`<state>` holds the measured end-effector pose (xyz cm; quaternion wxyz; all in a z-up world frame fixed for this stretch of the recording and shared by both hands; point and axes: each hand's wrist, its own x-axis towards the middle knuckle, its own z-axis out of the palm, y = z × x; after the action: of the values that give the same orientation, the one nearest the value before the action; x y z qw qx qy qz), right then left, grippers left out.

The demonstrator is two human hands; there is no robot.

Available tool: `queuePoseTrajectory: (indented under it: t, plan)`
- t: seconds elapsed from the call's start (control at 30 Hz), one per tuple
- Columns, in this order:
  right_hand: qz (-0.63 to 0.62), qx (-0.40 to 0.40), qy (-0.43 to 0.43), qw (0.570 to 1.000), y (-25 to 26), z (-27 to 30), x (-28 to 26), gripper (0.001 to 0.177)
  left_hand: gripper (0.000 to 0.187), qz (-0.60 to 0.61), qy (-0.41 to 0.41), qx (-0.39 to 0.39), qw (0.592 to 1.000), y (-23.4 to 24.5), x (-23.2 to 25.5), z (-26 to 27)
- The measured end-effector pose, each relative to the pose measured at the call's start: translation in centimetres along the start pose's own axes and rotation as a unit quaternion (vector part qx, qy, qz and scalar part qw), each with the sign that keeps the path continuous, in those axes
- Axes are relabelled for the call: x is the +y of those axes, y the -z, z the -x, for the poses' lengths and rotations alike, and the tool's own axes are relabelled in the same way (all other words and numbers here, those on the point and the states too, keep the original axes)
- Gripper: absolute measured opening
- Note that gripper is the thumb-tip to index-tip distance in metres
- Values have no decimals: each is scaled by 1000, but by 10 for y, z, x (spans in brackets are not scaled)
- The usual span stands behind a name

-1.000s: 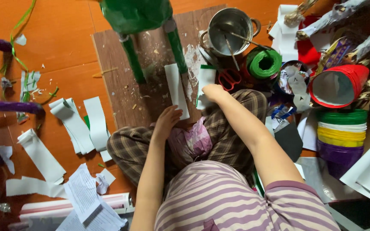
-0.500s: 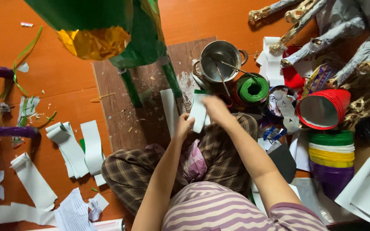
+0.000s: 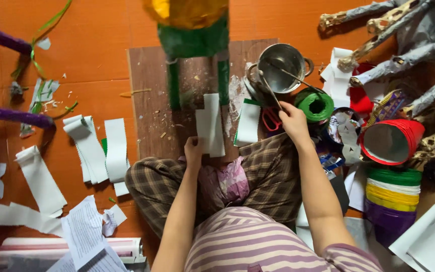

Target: Wrapping paper strips and tape around a green craft animal model

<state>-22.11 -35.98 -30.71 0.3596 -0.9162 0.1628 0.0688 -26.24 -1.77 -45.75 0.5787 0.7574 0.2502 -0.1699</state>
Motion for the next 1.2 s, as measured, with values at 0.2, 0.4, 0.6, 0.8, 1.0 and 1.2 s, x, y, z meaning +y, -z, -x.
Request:
queuePoseTrajectory:
  t: [0.2, 0.4, 0.6, 0.8, 1.0, 1.2]
  plan:
    - [-252, -41, -75, 964, -15, 61, -21, 38, 35, 241, 127, 50, 961, -20, -80, -54]
    - [101, -177, 79, 976, -90, 84, -79, 41, 62, 353, 168, -23, 920, -1, -20, -13]
    - [334, -77, 279, 897, -173, 53, -66, 34, 69, 300, 199, -58, 931, -15, -48, -35]
    - [384, -192, 107, 897, -158, 89, -52, 50, 78, 343, 200, -111, 911, 0, -18, -17]
    - [335, -184, 111, 917, -109, 160, -55, 42, 62, 422, 265, -112, 860, 10, -19, -10]
    - [284, -219, 51, 932, -107, 170, -66, 44, 75, 498, 287, -111, 811, 24, 18, -4]
